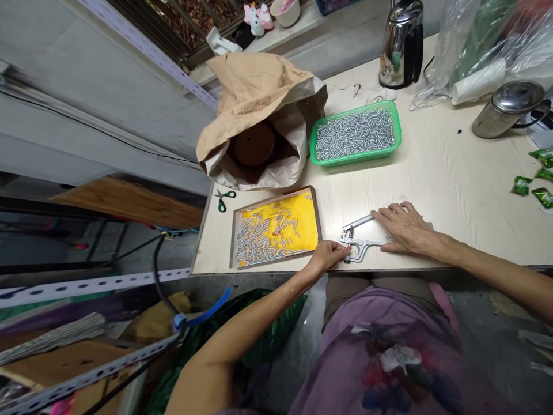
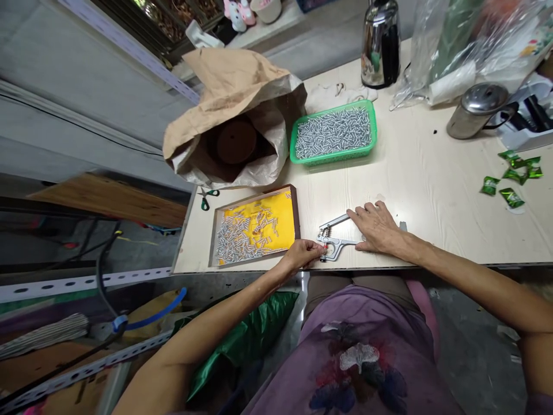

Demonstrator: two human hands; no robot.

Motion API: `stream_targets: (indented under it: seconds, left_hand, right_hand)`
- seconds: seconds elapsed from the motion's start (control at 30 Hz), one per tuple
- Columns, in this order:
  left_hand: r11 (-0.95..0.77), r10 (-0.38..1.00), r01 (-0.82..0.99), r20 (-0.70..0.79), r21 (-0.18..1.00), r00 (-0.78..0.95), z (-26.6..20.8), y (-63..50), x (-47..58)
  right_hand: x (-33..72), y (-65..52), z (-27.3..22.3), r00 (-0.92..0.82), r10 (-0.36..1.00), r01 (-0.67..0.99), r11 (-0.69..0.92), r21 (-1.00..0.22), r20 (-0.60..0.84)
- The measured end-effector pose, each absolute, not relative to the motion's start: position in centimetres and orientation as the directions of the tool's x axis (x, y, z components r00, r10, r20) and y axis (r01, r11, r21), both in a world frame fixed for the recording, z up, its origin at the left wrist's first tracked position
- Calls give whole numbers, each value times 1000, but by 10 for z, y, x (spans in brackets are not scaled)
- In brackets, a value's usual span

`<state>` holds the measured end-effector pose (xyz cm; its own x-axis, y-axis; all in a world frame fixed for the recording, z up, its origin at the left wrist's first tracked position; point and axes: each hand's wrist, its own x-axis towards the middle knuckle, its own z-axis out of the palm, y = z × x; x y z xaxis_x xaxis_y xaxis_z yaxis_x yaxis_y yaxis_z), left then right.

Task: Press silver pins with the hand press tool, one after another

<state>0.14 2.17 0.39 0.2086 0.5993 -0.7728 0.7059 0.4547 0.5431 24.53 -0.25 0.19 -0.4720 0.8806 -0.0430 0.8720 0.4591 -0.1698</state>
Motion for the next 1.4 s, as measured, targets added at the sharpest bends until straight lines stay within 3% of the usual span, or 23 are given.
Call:
stream_targets:
  seconds: [0.1, 0.23, 0.3, 0.43, 0.6, 0.9, 1.3, 1.4]
  left_hand:
    - [286, 692, 794, -689, 536, 216, 7, 17, -1]
    - [-229, 881, 832, -256, 506, 398, 11, 7, 6]
    - [-475, 813, 761, -111, 442, 572, 10, 7, 19]
    - [-748, 586, 562, -46, 354, 809, 2, 22, 50]
    - [-811, 453, 475, -147, 343, 879, -3, 41, 64]
    - [-816, 427, 471, -202, 334, 882, 5, 39, 72]
    - [-775, 533, 564, -186, 284, 825, -8, 42, 78]
    - [-757, 556, 582, -176, 297, 813, -10, 46, 79]
  right_hand:
    - [244, -8, 3, -483, 875, 857, 472, -206, -8]
    - [238, -14, 1, -497, 868, 841, 486, -237, 16]
    - [236, -16, -1, -488, 873, 845, 479, -239, 24]
    - [239, -21, -3, -462, 886, 846, 455, -279, 45]
    - [251, -29, -3, -402, 916, 886, 381, -265, -24]
    - [254, -32, -4, -340, 939, 910, 317, -267, -44]
    - [240, -22, -7, -381, 925, 920, 379, -96, 1]
    - [239, -18, -9, -381, 924, 920, 377, -110, -15]
